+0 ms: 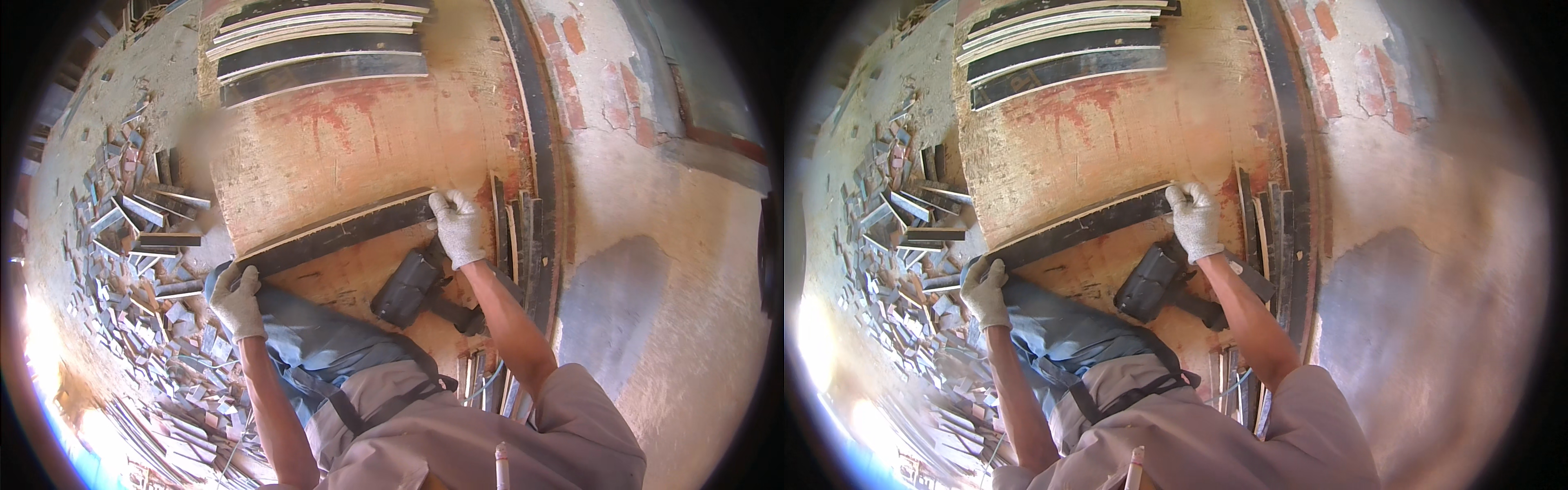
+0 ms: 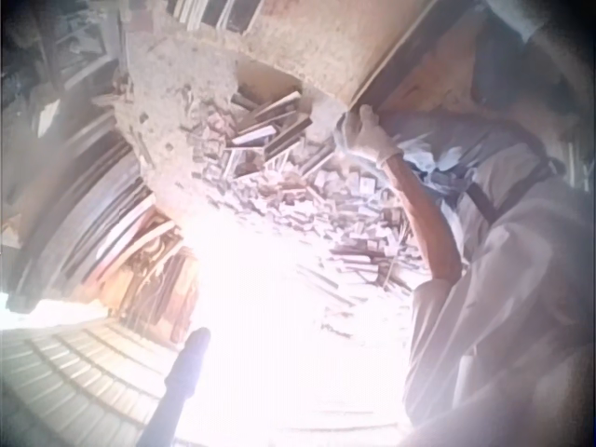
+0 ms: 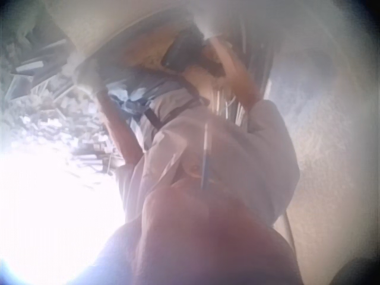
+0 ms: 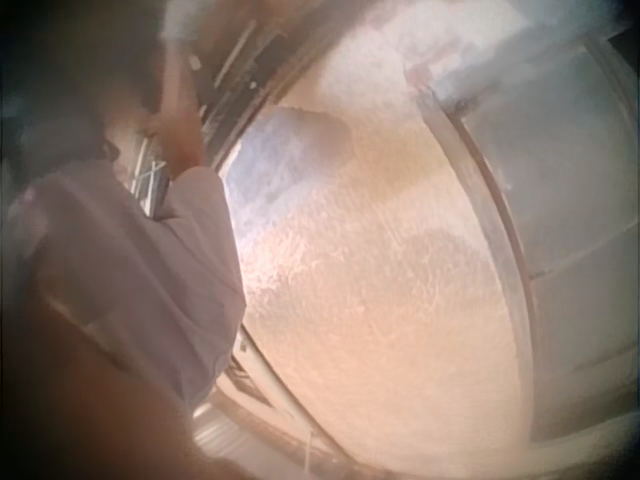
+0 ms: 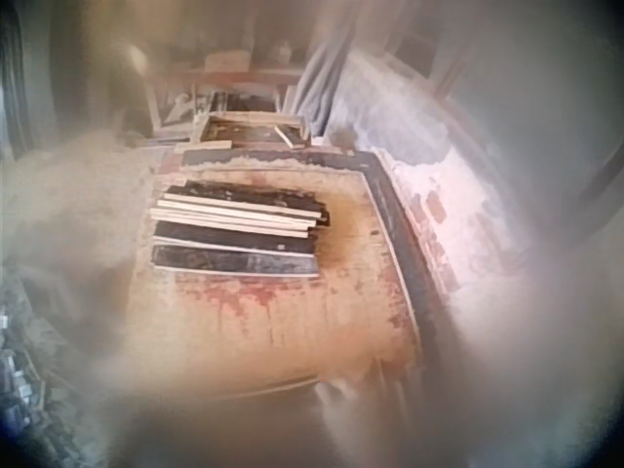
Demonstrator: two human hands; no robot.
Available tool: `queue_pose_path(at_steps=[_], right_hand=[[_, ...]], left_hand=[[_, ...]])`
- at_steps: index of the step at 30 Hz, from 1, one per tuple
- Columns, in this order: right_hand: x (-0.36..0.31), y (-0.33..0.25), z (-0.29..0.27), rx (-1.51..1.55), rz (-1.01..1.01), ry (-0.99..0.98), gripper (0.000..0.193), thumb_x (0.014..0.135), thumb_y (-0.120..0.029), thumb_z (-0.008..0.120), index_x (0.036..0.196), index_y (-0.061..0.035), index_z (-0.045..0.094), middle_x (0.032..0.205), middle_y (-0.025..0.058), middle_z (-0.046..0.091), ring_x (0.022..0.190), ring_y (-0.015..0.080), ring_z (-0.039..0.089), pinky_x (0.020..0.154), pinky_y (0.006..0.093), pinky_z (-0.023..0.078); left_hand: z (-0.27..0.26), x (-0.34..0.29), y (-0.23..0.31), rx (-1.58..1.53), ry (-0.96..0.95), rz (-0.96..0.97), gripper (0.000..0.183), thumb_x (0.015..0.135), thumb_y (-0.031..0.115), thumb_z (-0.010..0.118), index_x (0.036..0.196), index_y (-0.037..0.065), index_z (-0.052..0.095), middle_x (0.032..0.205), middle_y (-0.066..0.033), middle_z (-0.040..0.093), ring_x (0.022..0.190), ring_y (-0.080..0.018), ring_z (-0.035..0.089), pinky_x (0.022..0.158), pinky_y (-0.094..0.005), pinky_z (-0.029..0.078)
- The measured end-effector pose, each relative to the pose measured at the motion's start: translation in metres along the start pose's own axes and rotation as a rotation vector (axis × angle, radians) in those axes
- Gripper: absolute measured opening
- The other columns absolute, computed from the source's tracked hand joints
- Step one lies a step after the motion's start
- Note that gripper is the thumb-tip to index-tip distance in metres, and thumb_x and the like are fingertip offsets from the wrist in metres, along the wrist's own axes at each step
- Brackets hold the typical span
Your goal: The person is installing wooden planks on a curved surface using a nail gun. They repeatedly pick up planks, position them, and secure them with nails.
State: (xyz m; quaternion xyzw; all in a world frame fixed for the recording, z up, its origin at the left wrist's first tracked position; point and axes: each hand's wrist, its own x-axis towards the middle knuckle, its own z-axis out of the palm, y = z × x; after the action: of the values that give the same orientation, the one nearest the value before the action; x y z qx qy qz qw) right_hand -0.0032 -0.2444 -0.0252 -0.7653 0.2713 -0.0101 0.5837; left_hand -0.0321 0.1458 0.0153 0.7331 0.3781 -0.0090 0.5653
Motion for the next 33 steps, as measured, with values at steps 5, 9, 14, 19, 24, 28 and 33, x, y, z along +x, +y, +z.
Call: queue_pose_path(at_steps=[5, 9, 14, 19, 24, 28, 33], right_hand=[[-0.005, -0.022, 0.008, -0.006, 0.011, -0.017, 0.019, 0.096, -0.018, 0.073, 0.09, -0.0014, 0.066, 0.084, 0.004, 0.069, 0.065, 0.0068, 0.058, 0.053, 0.0271, 0.049], [-0.006, -0.034, 0.006, -0.154, -0.003, -0.023, 0.024, 0.097, -0.024, 0.072, 0.09, -0.002, 0.066, 0.075, -0.0008, 0.063, 0.065, 0.0055, 0.053, 0.053, 0.0271, 0.046], [-0.004, -0.034, 0.001, -0.175, -0.055, -0.082, 0.023, 0.098, -0.023, 0.071, 0.092, -0.0012, 0.066, 0.075, -0.0002, 0.061, 0.067, 0.006, 0.054, 0.054, 0.0264, 0.05], [-0.003, -0.039, 0.0, -0.104, 0.032, -0.128, 0.022, 0.099, -0.019, 0.069, 0.106, 0.0011, 0.067, 0.09, 0.0033, 0.068, 0.07, 0.0043, 0.058, 0.056, 0.0235, 0.055], [0.0, -0.035, -0.001, -0.121, 0.043, -0.136, 0.022, 0.099, -0.019, 0.069, 0.105, 0.0022, 0.067, 0.092, 0.0045, 0.068, 0.072, 0.0055, 0.06, 0.055, 0.023, 0.055], [0.0, -0.038, 0.0, -0.141, 0.046, -0.132, 0.022, 0.098, -0.019, 0.07, 0.103, 0.0021, 0.067, 0.09, 0.0041, 0.067, 0.072, 0.0059, 0.06, 0.054, 0.0234, 0.056], [0.001, -0.034, -0.002, -0.156, 0.038, -0.123, 0.021, 0.098, -0.019, 0.07, 0.101, 0.0019, 0.067, 0.088, 0.0033, 0.067, 0.071, 0.0062, 0.06, 0.054, 0.0236, 0.056]], left_hand=[[-0.002, -0.001, -0.001, 0.03, 0.008, 0.025, 0.03, 0.084, 0.0, 0.079, 0.112, -0.008, 0.071, 0.094, -0.0098, 0.071, 0.074, -0.0149, 0.068, 0.062, -0.0251, 0.057], [0.0, -0.002, 0.0, 0.014, 0.026, 0.021, 0.032, 0.083, 0.001, 0.081, 0.111, -0.008, 0.069, 0.091, -0.0101, 0.071, 0.071, -0.0146, 0.067, 0.058, -0.0253, 0.056], [0.0, -0.005, 0.009, 0.084, 0.031, -0.056, 0.029, 0.082, 0.0, 0.081, 0.108, -0.003, 0.07, 0.097, -0.0068, 0.068, 0.078, -0.0153, 0.068, 0.056, -0.0255, 0.059], [-0.001, -0.005, 0.01, 0.109, 0.021, -0.094, 0.032, 0.084, 0.005, 0.08, 0.112, -0.004, 0.069, 0.1, -0.0091, 0.07, 0.081, -0.0158, 0.069, 0.059, -0.0254, 0.059], [-0.002, -0.006, 0.01, 0.084, -0.001, -0.091, 0.034, 0.085, 0.006, 0.08, 0.115, -0.005, 0.069, 0.101, -0.0097, 0.071, 0.082, -0.0154, 0.069, 0.06, -0.025, 0.058], [-0.003, -0.007, 0.008, 0.069, 0.001, -0.082, 0.035, 0.085, 0.005, 0.08, 0.116, -0.005, 0.069, 0.101, -0.0099, 0.071, 0.082, -0.0153, 0.07, 0.06, -0.0248, 0.058], [-0.002, -0.007, 0.009, 0.065, 0.002, -0.079, 0.034, 0.085, 0.004, 0.079, 0.116, -0.005, 0.069, 0.1, -0.0097, 0.071, 0.082, -0.0154, 0.07, 0.06, -0.0248, 0.058]])
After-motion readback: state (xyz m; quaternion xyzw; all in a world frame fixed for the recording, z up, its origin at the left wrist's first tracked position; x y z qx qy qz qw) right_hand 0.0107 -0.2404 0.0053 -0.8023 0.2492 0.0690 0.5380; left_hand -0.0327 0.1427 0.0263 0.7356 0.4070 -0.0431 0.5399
